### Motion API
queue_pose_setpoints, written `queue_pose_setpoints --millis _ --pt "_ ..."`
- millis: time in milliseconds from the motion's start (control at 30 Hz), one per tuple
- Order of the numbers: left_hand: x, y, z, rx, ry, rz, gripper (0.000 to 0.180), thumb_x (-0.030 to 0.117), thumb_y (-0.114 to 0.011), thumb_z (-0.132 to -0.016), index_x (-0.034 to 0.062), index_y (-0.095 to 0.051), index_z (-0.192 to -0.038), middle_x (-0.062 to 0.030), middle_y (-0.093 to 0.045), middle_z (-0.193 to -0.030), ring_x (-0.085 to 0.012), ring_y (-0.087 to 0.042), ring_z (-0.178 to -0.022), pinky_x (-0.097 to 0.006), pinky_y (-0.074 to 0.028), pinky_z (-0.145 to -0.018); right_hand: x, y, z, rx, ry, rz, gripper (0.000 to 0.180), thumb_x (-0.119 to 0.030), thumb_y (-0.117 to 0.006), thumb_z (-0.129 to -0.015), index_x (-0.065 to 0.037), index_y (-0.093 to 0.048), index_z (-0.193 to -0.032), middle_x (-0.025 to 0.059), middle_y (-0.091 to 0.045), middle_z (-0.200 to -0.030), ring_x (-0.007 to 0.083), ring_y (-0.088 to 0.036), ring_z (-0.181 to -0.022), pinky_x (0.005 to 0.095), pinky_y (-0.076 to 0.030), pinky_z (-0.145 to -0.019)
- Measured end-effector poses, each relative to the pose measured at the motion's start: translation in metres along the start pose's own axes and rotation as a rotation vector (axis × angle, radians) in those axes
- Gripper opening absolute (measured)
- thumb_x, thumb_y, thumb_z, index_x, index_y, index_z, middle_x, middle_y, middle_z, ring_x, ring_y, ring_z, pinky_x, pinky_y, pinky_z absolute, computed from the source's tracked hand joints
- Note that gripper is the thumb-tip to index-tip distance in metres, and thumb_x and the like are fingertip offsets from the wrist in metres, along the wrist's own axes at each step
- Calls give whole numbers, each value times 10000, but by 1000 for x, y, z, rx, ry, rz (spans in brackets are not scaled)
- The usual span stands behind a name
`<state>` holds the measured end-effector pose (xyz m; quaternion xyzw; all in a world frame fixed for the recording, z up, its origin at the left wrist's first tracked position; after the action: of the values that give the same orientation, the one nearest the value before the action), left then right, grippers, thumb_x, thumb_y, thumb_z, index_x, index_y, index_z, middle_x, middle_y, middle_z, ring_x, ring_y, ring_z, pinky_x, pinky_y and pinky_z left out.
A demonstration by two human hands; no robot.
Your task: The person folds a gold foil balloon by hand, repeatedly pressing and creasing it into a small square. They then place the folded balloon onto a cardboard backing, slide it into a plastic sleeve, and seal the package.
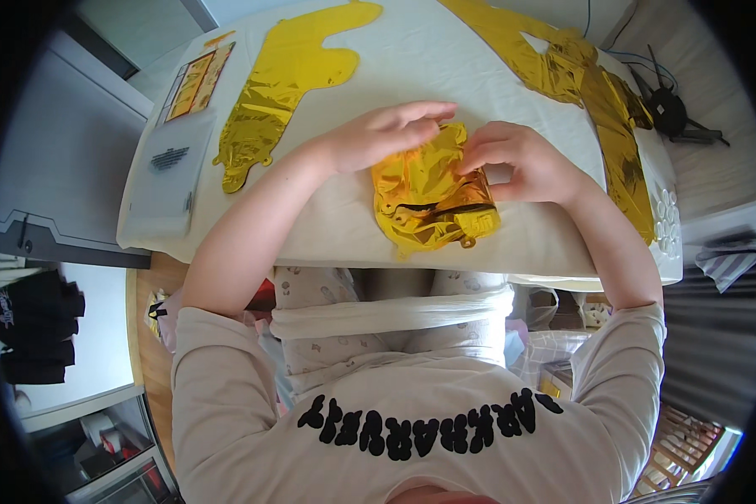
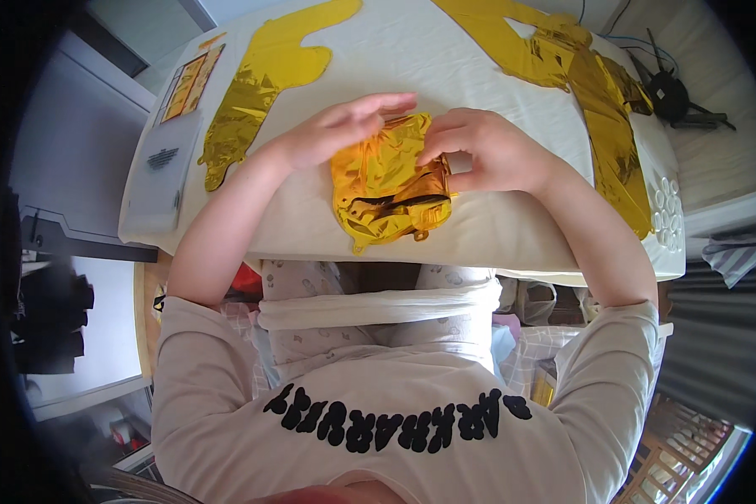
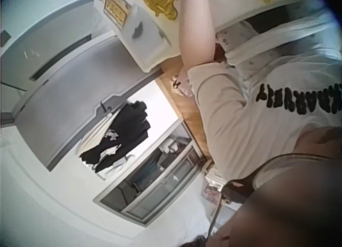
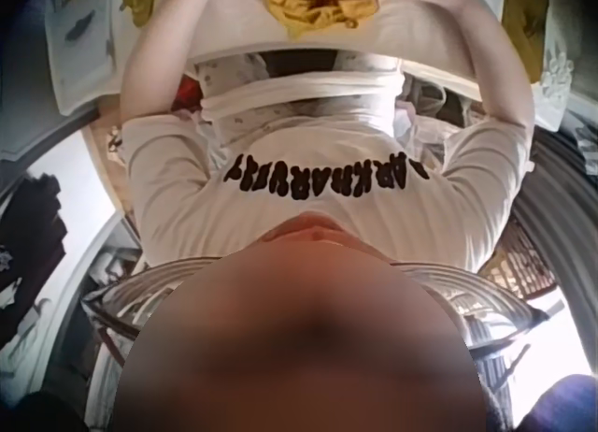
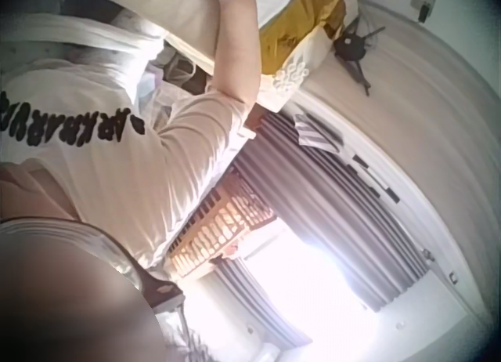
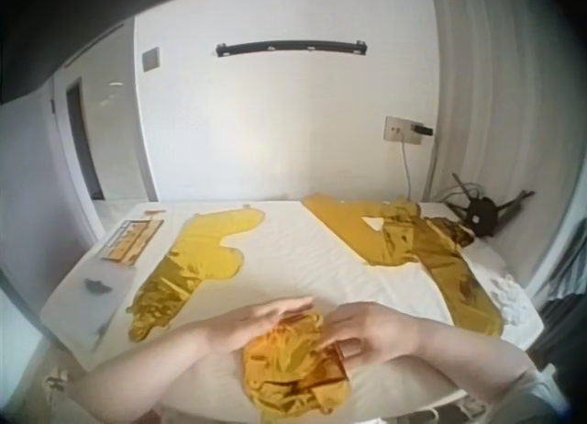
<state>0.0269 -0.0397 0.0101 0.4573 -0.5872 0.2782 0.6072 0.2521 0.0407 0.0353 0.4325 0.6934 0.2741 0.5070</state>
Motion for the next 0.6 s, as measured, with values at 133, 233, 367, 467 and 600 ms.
queue_pose_setpoints --millis 133,233,367,467,600 --pt "8 -5 3 178 -61 -285 582 409 -637 -1030 125 -510 -1521 -112 -489 -1573 -297 -471 -1442 -442 -331 -1227 0 0 2 -44 12 -17 306 -12 -797 -704 -95 -776 -998 82 -727 -1032 300 -679 -989 404 -558 -862" --pt "32 -10 24 200 -204 -1046 577 459 -709 -962 144 -604 -1433 -98 -534 -1527 -329 -550 -1348 -458 -395 -1177 0 0 3 -43 -8 -25 273 8 -766 -706 -84 -781 -963 82 -729 -1021 298 -680 -978 405 -559 -852" --pt "50 -48 68 154 -255 -1135 661 502 -816 -830 119 -662 -1347 -95 -600 -1411 -335 -606 -1227 -461 -454 -1095 2 -1 4 -28 -34 -33 264 26 -710 -711 -70 -778 -948 85 -728 -1006 298 -685 -949 401 -563 -829" --pt "50 -77 89 389 -176 -1097 697 457 -890 -688 90 -693 -1246 -77 -618 -1175 -309 -626 -1089 -456 -507 -970 -1 -1 2 -38 -35 1 246 15 -701 -720 -70 -777 -939 86 -727 -1002 299 -686 -950 393 -566 -819" --pt "54 -97 98 493 -214 -1205 527 296 -840 -752 99 -696 -1219 -67 -641 -1173 -265 -636 -1093 -452 -534 -969 2 -1 5 -40 -77 32 242 10 -702 -724 -68 -776 -941 83 -731 -1005 300 -690 -941 389 -567 -814"
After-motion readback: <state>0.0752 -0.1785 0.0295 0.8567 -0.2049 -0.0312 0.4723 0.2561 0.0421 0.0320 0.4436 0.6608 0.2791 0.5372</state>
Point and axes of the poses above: each hand's wrist, its own z-axis away from the middle knuckle, its own y-axis out of the back of the hand, x = y × z, the point moved 3 cm from there along -z, towards the middle knuckle
